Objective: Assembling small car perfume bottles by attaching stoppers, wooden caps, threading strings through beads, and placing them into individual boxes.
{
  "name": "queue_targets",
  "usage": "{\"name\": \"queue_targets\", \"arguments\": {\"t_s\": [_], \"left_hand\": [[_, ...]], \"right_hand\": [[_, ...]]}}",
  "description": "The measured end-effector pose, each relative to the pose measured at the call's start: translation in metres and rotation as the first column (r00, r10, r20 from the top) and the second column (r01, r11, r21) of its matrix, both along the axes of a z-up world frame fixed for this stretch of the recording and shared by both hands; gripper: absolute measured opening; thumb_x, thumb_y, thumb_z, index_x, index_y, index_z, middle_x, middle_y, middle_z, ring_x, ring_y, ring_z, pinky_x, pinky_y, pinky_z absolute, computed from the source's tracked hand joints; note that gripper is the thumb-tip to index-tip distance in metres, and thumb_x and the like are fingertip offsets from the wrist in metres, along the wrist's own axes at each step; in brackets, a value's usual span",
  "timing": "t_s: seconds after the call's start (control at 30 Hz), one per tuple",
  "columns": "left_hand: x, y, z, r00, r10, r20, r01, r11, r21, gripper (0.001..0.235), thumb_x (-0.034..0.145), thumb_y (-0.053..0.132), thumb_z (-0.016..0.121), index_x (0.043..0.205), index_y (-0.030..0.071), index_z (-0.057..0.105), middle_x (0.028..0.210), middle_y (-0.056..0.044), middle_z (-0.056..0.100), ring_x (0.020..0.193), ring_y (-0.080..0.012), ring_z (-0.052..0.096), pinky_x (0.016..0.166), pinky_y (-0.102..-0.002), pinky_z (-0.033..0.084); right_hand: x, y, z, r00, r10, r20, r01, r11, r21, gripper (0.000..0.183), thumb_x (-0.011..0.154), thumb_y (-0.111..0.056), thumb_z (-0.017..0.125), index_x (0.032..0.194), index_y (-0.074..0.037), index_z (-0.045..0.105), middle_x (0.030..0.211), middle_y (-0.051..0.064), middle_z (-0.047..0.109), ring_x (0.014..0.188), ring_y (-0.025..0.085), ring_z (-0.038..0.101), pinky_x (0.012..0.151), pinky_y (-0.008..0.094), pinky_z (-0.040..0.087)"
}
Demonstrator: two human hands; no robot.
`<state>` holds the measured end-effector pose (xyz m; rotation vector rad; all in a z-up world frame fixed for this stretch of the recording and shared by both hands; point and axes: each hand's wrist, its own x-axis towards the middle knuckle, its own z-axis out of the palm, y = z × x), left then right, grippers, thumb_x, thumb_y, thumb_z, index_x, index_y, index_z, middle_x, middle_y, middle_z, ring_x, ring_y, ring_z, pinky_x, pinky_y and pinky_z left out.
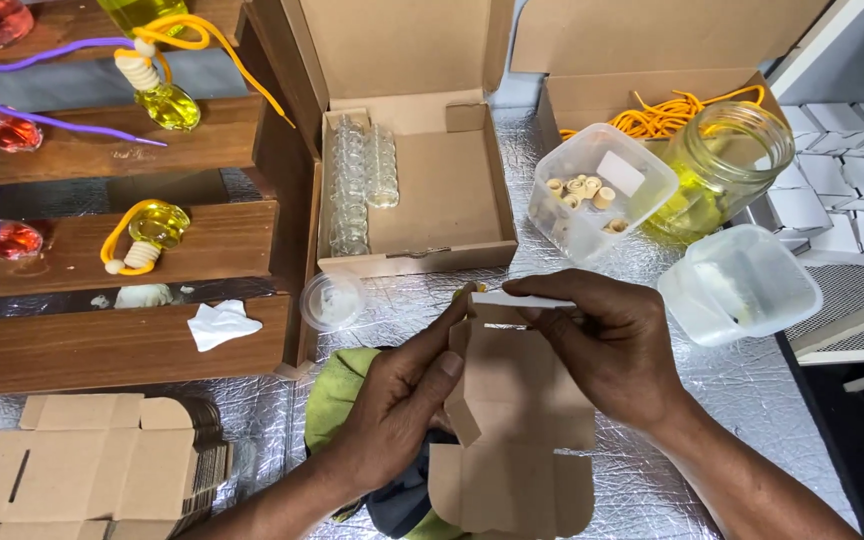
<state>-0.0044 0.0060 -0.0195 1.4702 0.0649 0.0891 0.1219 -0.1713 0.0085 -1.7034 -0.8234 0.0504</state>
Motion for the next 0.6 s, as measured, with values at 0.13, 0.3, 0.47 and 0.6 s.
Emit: {"name": "queue_targets", "arguments": {"t_s": [0.13, 0.3, 0.47, 0.6], "left_hand": [[0.005, 0.001, -0.008, 0.999, 0.030, -0.017, -0.030, 0.999, 0.020, 0.064, 0.098, 0.034, 0.059, 0.158, 0.020, 0.043, 0.068, 0.009, 0.028, 0.062, -0.0013, 0.033, 0.050, -0.029, 0.067], [0.007, -0.001, -0.035, 0.999, 0.002, -0.039, -0.012, 0.965, -0.262, 0.068, 0.092, 0.013, 0.071, 0.156, 0.012, 0.047, 0.097, -0.010, 0.073, 0.080, -0.0146, 0.069, 0.059, -0.032, 0.065], [0.007, -0.002, -0.033, 0.998, 0.003, -0.060, -0.018, 0.970, -0.244, 0.066, 0.091, 0.013, 0.072, 0.153, 0.009, 0.050, 0.088, -0.008, 0.066, 0.076, -0.0126, 0.064, 0.058, -0.031, 0.067], [0.006, -0.002, -0.027, 0.996, 0.027, -0.084, -0.049, 0.960, -0.277, 0.054, 0.090, 0.012, 0.074, 0.141, 0.003, 0.058, 0.086, -0.009, 0.066, 0.076, -0.0131, 0.062, 0.057, -0.035, 0.068]], "right_hand": [[0.001, -0.001, 0.000, 0.999, 0.040, 0.033, -0.039, 0.999, -0.028, 0.026, 0.090, 0.002, 0.068, 0.113, -0.008, 0.076, 0.109, 0.009, 0.079, 0.101, 0.018, 0.077, 0.088, 0.027, 0.060], [0.004, -0.003, 0.001, 0.995, 0.088, 0.040, -0.087, 0.996, -0.031, 0.030, 0.087, 0.007, 0.067, 0.112, -0.006, 0.075, 0.110, 0.010, 0.079, 0.103, 0.020, 0.077, 0.090, 0.028, 0.061], [0.007, -0.004, -0.005, 0.993, 0.121, 0.008, -0.120, 0.992, -0.037, 0.029, 0.087, 0.007, 0.066, 0.111, -0.006, 0.076, 0.109, 0.010, 0.080, 0.102, 0.020, 0.078, 0.087, 0.027, 0.061], [0.009, -0.003, -0.006, 0.980, 0.166, -0.114, -0.171, 0.984, -0.040, 0.046, 0.080, 0.014, 0.056, 0.117, -0.006, 0.074, 0.115, 0.010, 0.079, 0.102, 0.018, 0.077, 0.091, 0.029, 0.062]]}}
